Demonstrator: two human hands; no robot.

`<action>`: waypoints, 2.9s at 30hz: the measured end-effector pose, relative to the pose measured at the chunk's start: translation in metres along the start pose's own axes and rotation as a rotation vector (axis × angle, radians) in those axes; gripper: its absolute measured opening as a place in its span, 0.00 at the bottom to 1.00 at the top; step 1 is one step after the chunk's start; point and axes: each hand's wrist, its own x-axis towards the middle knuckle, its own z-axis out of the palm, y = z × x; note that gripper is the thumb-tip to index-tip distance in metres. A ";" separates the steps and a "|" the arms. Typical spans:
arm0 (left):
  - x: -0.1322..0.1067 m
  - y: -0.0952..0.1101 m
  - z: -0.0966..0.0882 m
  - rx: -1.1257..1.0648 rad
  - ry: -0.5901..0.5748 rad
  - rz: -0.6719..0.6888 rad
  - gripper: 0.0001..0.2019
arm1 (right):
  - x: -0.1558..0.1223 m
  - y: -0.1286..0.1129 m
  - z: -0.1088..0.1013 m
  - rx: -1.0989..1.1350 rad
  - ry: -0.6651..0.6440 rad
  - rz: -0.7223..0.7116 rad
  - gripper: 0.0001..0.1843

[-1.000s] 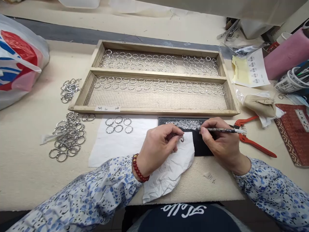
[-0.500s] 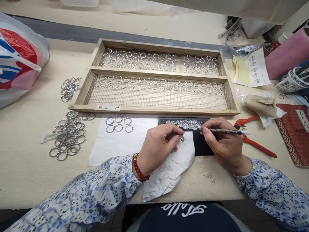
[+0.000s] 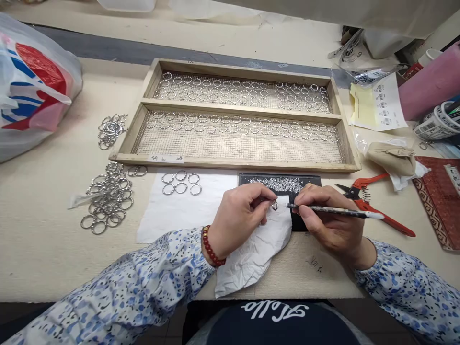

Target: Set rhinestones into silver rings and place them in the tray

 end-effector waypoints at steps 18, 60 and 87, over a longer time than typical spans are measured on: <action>0.000 0.000 0.000 -0.014 0.000 0.002 0.08 | 0.003 0.000 -0.002 -0.144 0.084 0.022 0.05; 0.001 0.001 0.000 -0.004 0.009 -0.022 0.07 | -0.001 0.001 0.002 0.006 0.046 0.042 0.07; -0.001 0.002 0.000 -0.028 0.011 -0.029 0.07 | 0.001 0.002 -0.003 -0.175 0.164 0.077 0.04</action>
